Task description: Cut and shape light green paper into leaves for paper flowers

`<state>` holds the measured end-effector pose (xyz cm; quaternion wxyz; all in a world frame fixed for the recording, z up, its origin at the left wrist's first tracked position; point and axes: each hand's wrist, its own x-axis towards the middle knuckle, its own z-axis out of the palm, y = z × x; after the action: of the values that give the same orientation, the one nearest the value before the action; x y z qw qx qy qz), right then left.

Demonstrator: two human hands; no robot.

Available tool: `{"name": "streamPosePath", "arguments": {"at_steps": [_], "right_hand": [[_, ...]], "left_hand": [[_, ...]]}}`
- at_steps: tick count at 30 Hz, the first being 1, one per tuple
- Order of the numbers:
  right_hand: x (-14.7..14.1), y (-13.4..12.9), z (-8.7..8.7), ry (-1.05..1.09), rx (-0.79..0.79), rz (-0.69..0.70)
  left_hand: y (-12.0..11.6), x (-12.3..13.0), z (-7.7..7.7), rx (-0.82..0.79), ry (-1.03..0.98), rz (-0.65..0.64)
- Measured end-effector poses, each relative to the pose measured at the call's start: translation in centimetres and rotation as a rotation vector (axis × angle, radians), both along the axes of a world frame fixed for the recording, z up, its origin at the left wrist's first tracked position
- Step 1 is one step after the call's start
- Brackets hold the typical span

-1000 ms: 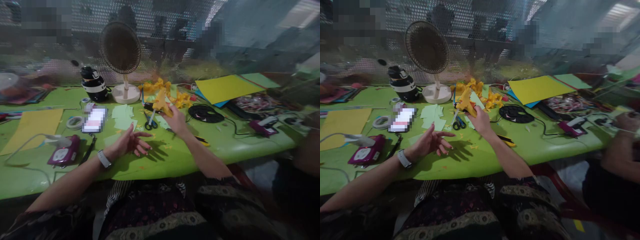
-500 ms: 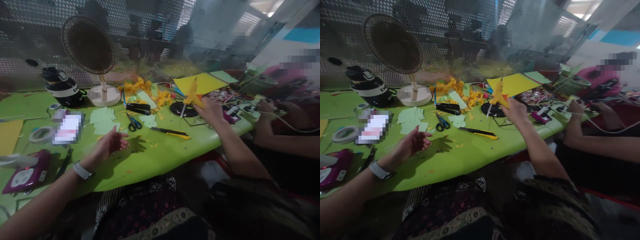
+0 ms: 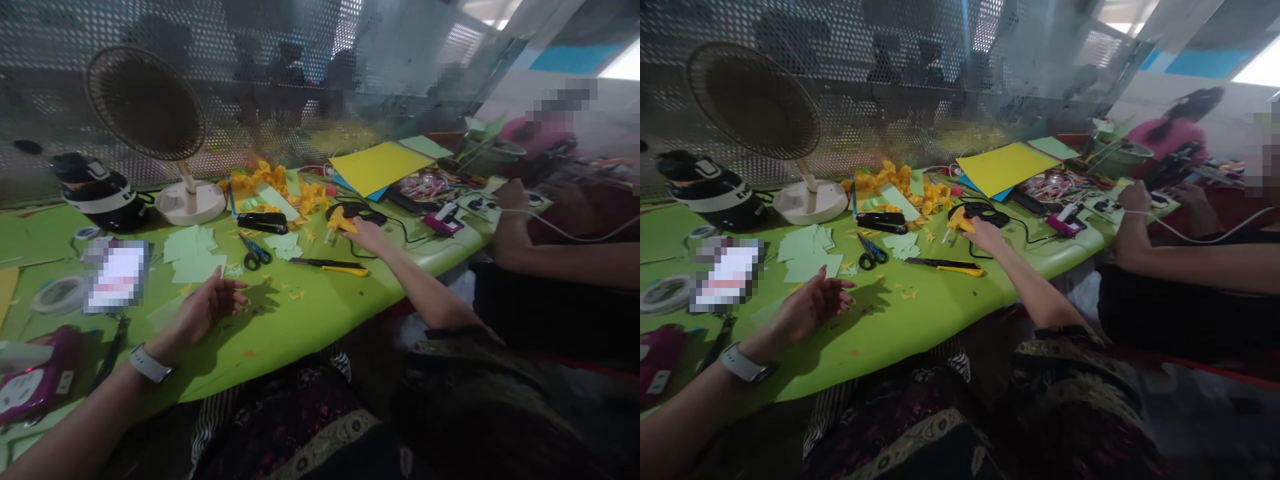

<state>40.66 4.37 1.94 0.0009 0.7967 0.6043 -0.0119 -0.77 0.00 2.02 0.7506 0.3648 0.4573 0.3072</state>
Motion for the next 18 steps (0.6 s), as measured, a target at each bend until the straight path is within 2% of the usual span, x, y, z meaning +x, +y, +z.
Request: {"name": "streamPosePath", "arguments": {"at_steps": [9,18], "right_hand": [[-0.5,0.6,1.3,-0.116,-0.154,0.014],[0.4,-0.3,1.9,-0.141,-0.145,0.112]], "left_hand": [[0.1,-0.2,-0.7,0.028,0.018,-0.070],[0.0,0.0,-0.4,0.030,0.029,-0.074]]}}
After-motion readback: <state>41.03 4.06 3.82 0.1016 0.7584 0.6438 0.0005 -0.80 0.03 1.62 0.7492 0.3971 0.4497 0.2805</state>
